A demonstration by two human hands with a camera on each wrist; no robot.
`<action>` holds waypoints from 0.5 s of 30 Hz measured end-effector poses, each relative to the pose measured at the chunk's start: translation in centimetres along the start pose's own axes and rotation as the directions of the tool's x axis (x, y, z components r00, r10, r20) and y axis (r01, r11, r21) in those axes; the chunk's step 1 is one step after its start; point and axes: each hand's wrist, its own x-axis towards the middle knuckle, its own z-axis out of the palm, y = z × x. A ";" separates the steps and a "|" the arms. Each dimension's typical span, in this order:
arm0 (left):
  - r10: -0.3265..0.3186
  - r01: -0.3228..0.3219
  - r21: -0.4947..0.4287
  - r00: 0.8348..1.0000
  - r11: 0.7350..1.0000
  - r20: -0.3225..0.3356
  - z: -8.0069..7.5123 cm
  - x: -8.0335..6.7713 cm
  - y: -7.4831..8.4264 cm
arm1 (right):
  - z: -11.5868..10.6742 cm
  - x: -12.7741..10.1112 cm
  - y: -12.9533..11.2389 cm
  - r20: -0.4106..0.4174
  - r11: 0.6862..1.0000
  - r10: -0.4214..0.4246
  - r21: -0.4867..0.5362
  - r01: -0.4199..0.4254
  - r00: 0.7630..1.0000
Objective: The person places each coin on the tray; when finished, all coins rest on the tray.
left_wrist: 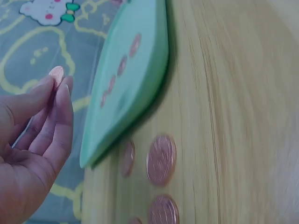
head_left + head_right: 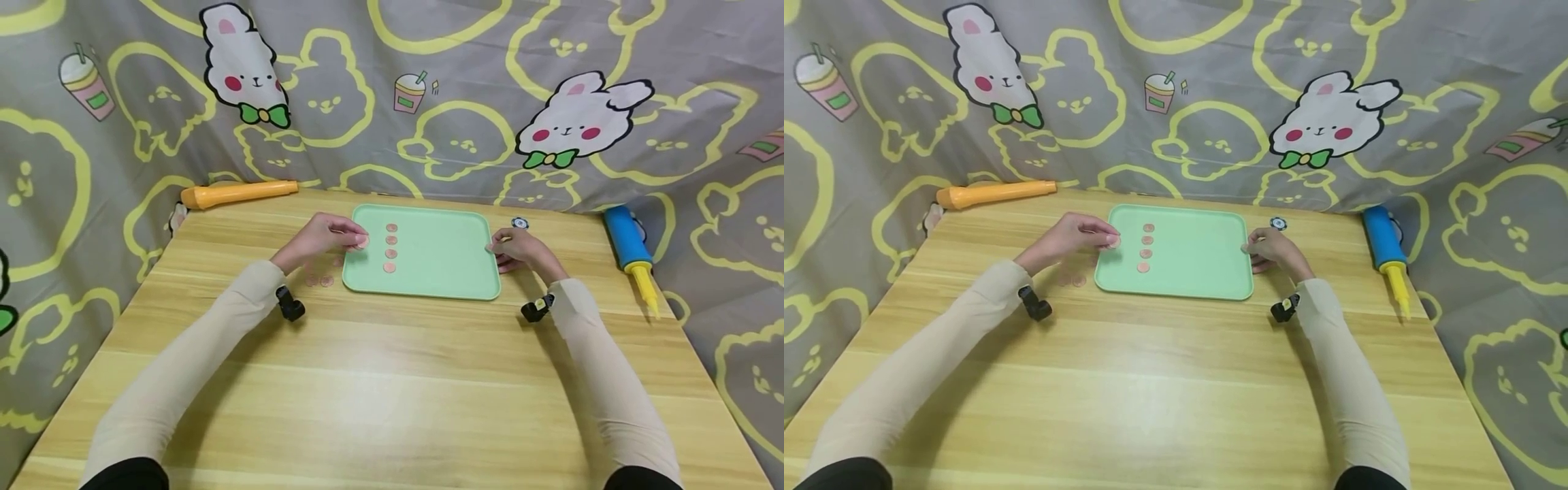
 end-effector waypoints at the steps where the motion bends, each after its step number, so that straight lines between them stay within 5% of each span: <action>1: -0.006 0.006 -0.007 1.000 1.000 0.005 0.3 -0.1 0.2 | 0.0 0.0 0.0 0.002 1.000 0.003 0.001 -0.003 1.000; 15: -0.044 0.046 -0.014 0.991 0.999 0.127 3.4 -1.0 0.8 | 0.4 0.0 0.1 -0.029 1.000 0.004 -0.020 -0.005 1.000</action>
